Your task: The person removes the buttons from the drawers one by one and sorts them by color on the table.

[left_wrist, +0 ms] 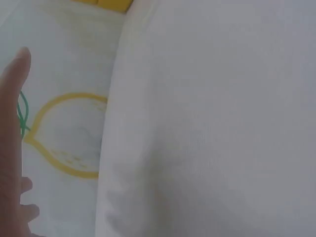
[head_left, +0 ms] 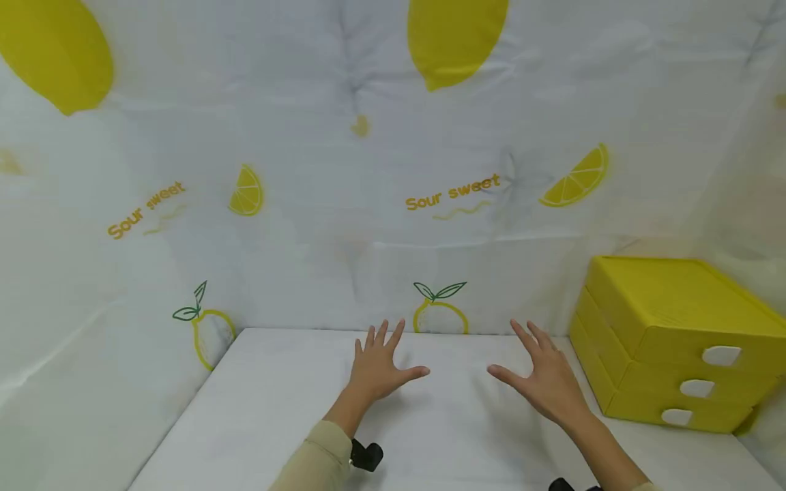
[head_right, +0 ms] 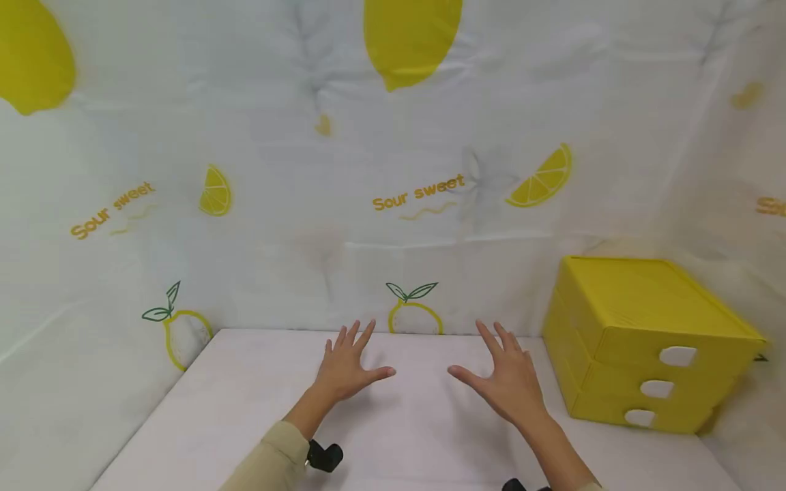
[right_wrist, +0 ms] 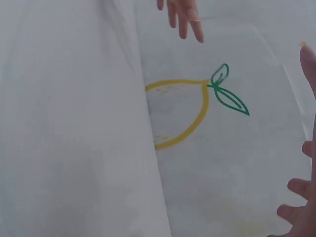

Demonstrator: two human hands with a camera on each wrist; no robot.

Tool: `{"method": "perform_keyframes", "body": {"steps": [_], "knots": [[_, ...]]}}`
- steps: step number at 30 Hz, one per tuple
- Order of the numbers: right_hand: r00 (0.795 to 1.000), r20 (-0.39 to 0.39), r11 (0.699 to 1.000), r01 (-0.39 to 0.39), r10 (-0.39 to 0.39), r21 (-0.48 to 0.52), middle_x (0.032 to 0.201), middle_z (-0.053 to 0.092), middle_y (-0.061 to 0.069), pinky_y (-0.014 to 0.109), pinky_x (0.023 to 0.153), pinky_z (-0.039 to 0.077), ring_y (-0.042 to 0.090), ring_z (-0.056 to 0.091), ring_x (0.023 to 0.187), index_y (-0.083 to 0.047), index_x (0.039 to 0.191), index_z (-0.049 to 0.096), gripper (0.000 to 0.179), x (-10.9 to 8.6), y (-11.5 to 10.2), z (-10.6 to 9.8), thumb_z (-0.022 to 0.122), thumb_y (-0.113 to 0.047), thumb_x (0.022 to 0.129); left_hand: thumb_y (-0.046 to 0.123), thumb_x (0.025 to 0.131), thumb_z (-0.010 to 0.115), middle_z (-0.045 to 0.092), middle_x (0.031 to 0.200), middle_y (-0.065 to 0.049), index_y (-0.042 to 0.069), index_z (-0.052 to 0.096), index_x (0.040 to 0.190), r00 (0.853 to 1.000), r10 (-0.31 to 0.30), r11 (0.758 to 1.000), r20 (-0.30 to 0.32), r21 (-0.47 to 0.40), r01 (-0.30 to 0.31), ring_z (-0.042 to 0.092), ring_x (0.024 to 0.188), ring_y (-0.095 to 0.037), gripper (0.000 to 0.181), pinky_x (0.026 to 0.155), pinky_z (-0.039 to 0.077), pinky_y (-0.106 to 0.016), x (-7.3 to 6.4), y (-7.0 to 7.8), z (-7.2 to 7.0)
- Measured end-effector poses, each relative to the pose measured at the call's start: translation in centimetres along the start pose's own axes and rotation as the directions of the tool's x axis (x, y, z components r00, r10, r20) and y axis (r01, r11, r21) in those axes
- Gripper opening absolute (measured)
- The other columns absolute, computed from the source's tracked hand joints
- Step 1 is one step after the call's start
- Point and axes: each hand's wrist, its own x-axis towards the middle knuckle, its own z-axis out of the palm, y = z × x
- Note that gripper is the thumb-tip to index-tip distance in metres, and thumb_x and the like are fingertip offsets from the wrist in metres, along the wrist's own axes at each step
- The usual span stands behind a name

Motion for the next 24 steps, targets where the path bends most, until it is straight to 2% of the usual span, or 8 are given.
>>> {"method": "perform_keyframes", "body": {"steps": [6,8,10,13,16,20,23,24], "knots": [[0.985,-0.164,0.984,0.084,-0.057,0.159,0.164,0.030,0.017,0.080,0.097,0.036,0.048,0.034,0.145,-0.029,0.160,0.030,0.094,-1.9,1.9,-1.9,0.084,-0.033,0.083,0.076,0.085,0.059,0.038,0.162,-0.014,0.019,0.031,0.160,0.995,0.056,0.977,-0.079,-0.199,-0.070,0.033,0.151,-0.041,0.098,0.120,0.026,-0.068,-0.7,2.2,0.7],[0.958,-0.274,0.980,0.132,-0.087,0.151,0.162,0.037,0.016,0.060,0.115,0.038,0.026,0.033,0.151,-0.027,0.158,0.037,0.096,-2.6,2.6,-2.3,0.088,-0.026,0.077,0.072,0.088,0.059,0.041,0.160,-0.013,0.017,0.036,0.158,0.992,0.081,0.965,-0.095,-0.243,-0.102,0.037,0.150,-0.038,0.092,0.120,0.028,-0.067,-1.2,3.4,0.7],[0.910,-0.390,0.972,0.201,-0.139,0.124,0.158,0.044,0.017,0.032,0.123,0.034,0.004,0.032,0.150,-0.020,0.155,0.044,0.094,-3.1,3.5,-2.8,0.091,-0.027,0.073,0.068,0.090,0.059,0.043,0.159,-0.011,0.016,0.038,0.157,0.989,0.106,0.954,-0.102,-0.271,-0.130,0.039,0.149,-0.034,0.087,0.120,0.030,-0.064,-1.6,5.0,0.7],[0.807,-0.538,0.949,0.312,-0.242,0.041,0.150,0.052,0.021,0.000,0.113,0.021,-0.014,0.030,0.144,-0.008,0.147,0.053,0.090,-3.5,5.0,-3.5,0.087,-0.050,0.074,0.067,0.092,0.057,0.044,0.159,-0.006,0.016,0.039,0.156,0.983,0.145,0.943,-0.109,-0.287,-0.171,0.041,0.148,-0.028,0.083,0.120,0.033,-0.058,-1.9,7.4,0.8],[0.709,-0.632,0.926,0.376,-0.313,-0.036,0.145,0.056,0.022,0.006,0.118,0.024,-0.004,0.036,0.146,0.003,0.139,0.057,0.102,-3.6,6.5,-4.5,0.073,-0.074,0.075,0.065,0.094,0.057,0.044,0.159,-0.004,0.016,0.039,0.156,0.976,0.184,0.923,-0.117,-0.322,-0.212,0.042,0.147,-0.026,0.081,0.120,0.037,-0.052,-1.8,9.7,1.1],[0.602,-0.748,0.943,0.321,-0.279,-0.094,0.138,0.060,0.026,0.012,0.120,0.027,0.005,0.044,0.143,0.008,0.133,0.061,0.107,-4.0,8.2,-6.2,0.066,-0.082,0.074,0.064,0.095,0.057,0.044,0.159,-0.003,0.018,0.038,0.156,0.970,0.198,0.896,-0.142,-0.375,-0.238,0.042,0.147,-0.024,0.079,0.118,0.040,-0.047,-1.6,12.0,1.5],[0.558,-0.809,0.976,0.201,-0.184,-0.083,0.137,0.059,0.030,0.012,0.119,0.027,0.023,0.049,0.142,0.006,0.135,0.060,0.112,-4.6,9.5,-7.6,0.063,-0.087,0.072,0.061,0.095,0.058,0.043,0.160,0.000,0.021,0.037,0.157,0.971,0.174,0.873,-0.162,-0.430,-0.228,0.041,0.148,-0.022,0.077,0.118,0.041,-0.045,-1.3,12.9,2.1],[0.556,-0.818,0.985,0.159,-0.149,-0.072,0.138,0.057,0.032,0.014,0.120,0.028,0.031,0.049,0.140,0.005,0.137,0.058,0.114,-4.9,10.0,-8.0,0.062,-0.088,0.071,0.061,0.095,0.059,0.043,0.160,0.001,0.022,0.037,0.157,0.973,0.165,0.862,-0.162,-0.455,-0.223,0.041,0.148,-0.021,0.076,0.118,0.041,-0.045,-1.3,13.2,2.2]]}}
